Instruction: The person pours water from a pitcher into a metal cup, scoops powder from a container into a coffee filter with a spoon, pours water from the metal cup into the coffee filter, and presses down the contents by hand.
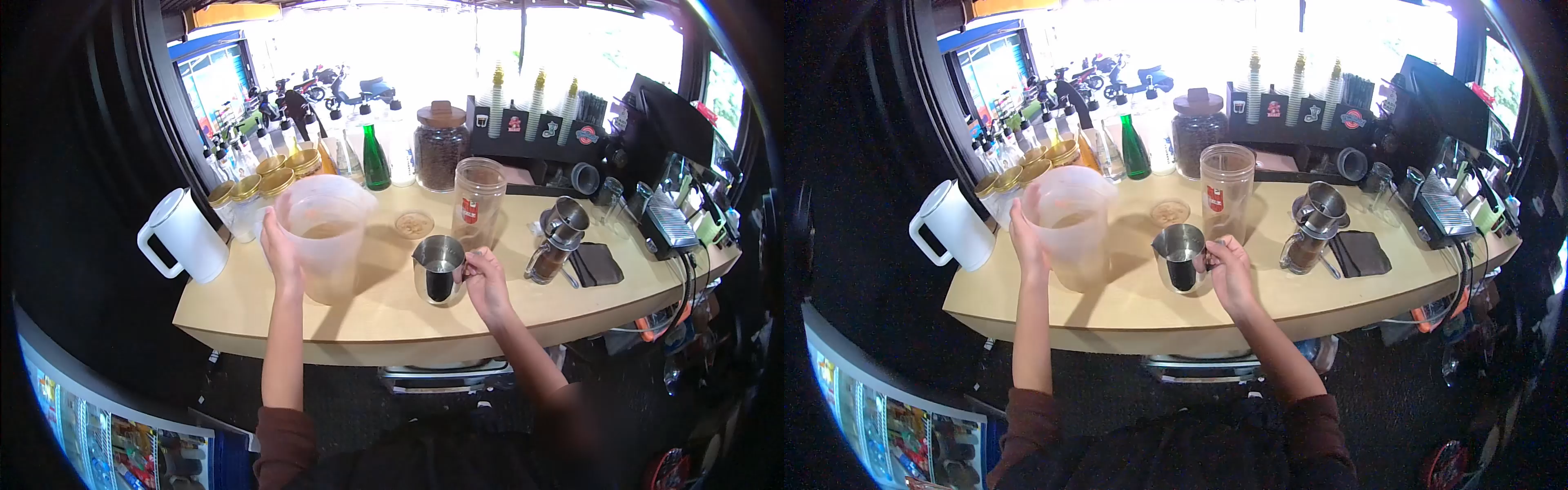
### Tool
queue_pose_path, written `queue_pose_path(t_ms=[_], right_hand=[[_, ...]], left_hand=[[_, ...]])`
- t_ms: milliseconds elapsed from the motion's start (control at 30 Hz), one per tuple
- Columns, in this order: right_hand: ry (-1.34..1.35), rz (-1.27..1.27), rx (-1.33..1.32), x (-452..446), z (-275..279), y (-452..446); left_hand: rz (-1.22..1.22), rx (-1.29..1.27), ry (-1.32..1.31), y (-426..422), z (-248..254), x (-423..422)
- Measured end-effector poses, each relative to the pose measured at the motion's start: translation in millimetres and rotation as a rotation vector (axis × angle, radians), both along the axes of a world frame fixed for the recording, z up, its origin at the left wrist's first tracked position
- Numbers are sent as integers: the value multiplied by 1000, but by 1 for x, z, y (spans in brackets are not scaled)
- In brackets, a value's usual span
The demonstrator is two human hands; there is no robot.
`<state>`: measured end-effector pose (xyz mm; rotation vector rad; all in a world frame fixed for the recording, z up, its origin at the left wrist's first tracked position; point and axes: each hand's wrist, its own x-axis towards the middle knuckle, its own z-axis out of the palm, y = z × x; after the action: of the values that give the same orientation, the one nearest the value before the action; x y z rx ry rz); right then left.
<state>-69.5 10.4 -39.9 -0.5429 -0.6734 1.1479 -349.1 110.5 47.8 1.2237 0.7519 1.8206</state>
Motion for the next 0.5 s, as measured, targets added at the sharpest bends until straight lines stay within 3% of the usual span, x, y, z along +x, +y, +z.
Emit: queue_pose_path(t_ms=[267, 500], right_hand=[[-17, 26, 5, -2, 2, 5], [-5, 29, -10, 17, 13, -15]], left_hand=[[92, -95, -173, 14, -16, -36], [75, -11, -272, -14, -52, -20]])
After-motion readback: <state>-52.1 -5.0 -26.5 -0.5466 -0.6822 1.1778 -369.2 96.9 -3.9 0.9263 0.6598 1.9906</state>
